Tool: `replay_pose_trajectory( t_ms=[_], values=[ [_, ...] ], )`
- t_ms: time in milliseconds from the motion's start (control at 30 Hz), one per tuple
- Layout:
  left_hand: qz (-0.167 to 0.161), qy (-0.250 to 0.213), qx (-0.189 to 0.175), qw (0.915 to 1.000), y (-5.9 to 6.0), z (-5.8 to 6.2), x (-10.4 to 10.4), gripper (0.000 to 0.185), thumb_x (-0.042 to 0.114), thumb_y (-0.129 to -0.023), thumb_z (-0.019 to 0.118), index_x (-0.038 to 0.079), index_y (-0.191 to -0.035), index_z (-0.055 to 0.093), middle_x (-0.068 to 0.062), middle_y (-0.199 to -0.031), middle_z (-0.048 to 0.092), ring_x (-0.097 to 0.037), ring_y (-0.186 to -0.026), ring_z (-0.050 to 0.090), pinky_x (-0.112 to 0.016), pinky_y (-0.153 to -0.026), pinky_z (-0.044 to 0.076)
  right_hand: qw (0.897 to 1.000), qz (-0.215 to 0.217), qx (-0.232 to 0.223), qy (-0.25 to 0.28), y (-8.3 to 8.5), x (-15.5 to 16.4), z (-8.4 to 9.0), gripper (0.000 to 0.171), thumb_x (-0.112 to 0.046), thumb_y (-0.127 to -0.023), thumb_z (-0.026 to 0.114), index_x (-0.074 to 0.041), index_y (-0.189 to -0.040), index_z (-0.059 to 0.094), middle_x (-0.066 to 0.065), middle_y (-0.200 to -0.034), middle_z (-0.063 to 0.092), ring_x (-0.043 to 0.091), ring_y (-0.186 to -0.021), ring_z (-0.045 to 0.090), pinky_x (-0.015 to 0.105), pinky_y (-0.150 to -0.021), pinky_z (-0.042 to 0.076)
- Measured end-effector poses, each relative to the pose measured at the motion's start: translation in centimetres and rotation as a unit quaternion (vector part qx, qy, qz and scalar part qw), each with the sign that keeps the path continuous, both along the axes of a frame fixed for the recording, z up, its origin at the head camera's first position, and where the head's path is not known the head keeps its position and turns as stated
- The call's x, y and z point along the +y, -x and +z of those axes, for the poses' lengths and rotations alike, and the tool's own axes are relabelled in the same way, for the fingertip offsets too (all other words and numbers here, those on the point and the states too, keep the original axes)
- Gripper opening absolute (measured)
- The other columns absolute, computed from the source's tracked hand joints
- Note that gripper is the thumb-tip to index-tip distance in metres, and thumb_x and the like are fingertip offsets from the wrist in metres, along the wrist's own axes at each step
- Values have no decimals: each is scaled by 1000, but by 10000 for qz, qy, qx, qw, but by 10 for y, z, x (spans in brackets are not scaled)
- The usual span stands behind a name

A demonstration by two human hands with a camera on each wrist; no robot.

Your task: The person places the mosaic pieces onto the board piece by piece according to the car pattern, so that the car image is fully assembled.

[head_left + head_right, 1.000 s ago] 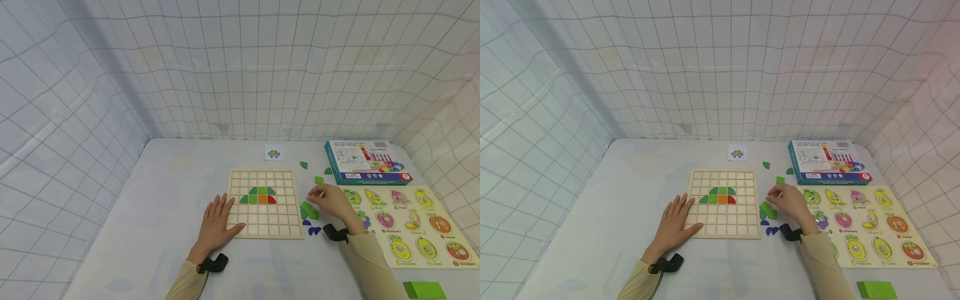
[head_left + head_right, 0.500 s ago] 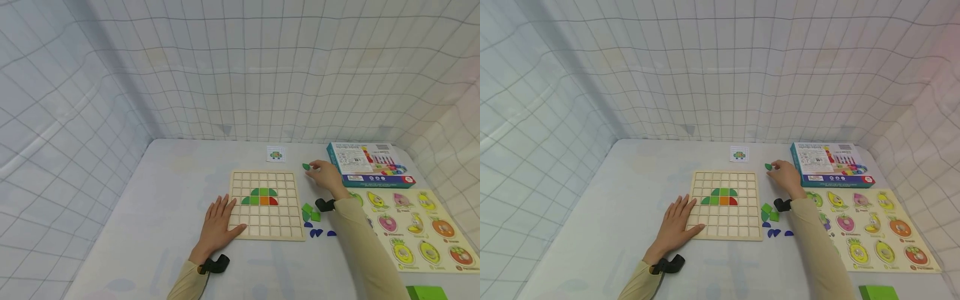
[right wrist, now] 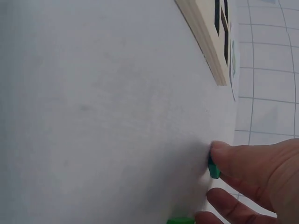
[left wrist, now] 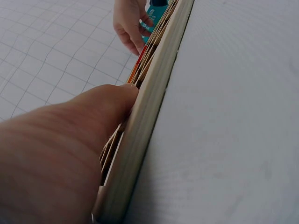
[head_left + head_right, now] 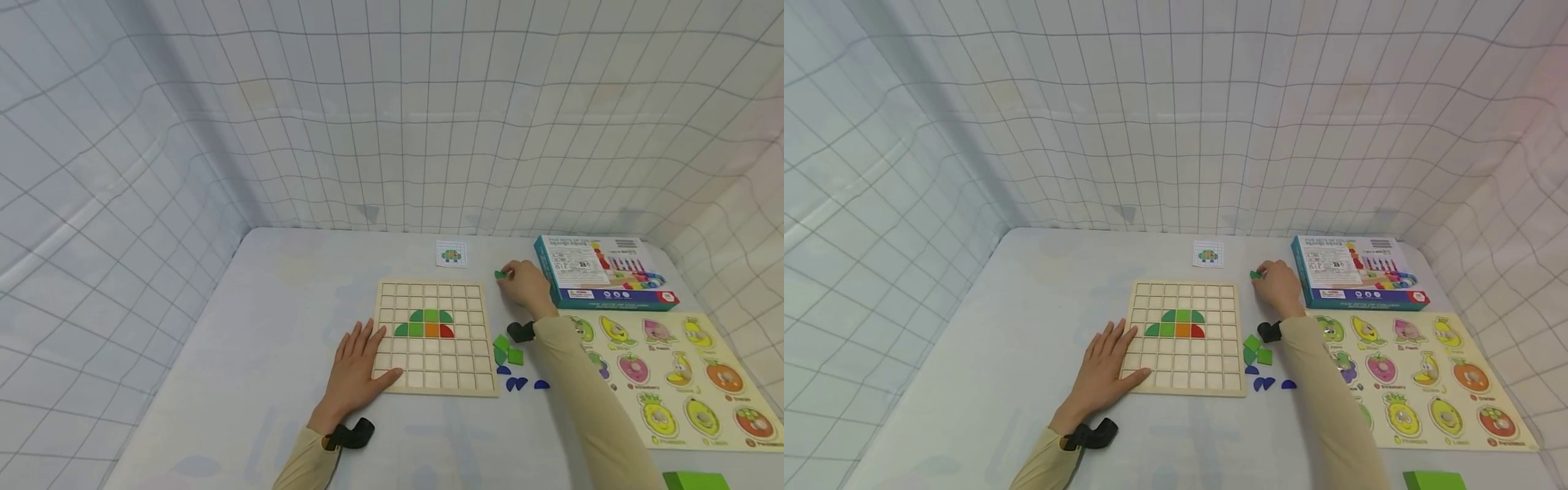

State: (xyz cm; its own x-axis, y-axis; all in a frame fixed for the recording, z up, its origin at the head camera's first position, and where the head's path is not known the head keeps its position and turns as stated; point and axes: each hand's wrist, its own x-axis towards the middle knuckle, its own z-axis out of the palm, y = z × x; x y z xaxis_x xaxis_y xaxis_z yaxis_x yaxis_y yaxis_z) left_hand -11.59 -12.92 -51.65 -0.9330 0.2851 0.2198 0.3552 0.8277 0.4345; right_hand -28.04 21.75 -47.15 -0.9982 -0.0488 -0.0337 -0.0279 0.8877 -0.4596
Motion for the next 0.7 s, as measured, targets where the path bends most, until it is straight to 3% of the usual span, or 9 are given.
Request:
replay_pose_trajectory(
  t_ms=[267,500,700],
  values=[
    [18,8,59,10000,1,-1,-1,81,54,-85,61,8,-147,36,-17,-153,24,-34,-141,12,-50,-111,8,9997,35,-81,232,-3,0,4,26,-17,-86,68,5,-98,61,17,-90,57,31,-82,53,42,-70,44],
    [-18,-20,75,10000,1,-2,-1,79,53,-86,61,8,-146,36,-17,-153,24,-34,-141,13,-50,-111,8,9986,-116,85,502,-8,-4,3,11,-7,-84,69,0,-83,60,13,-80,59,28,-74,53,36,-63,43],
    [-47,-54,89,9999,0,-1,-1,79,53,-85,61,8,-146,37,-17,-152,25,-35,-141,14,-50,-111,9,9973,-218,184,676,-11,-5,-1,9,-6,-84,70,2,-85,64,13,-81,61,27,-74,54,34,-63,44]
  ],
)
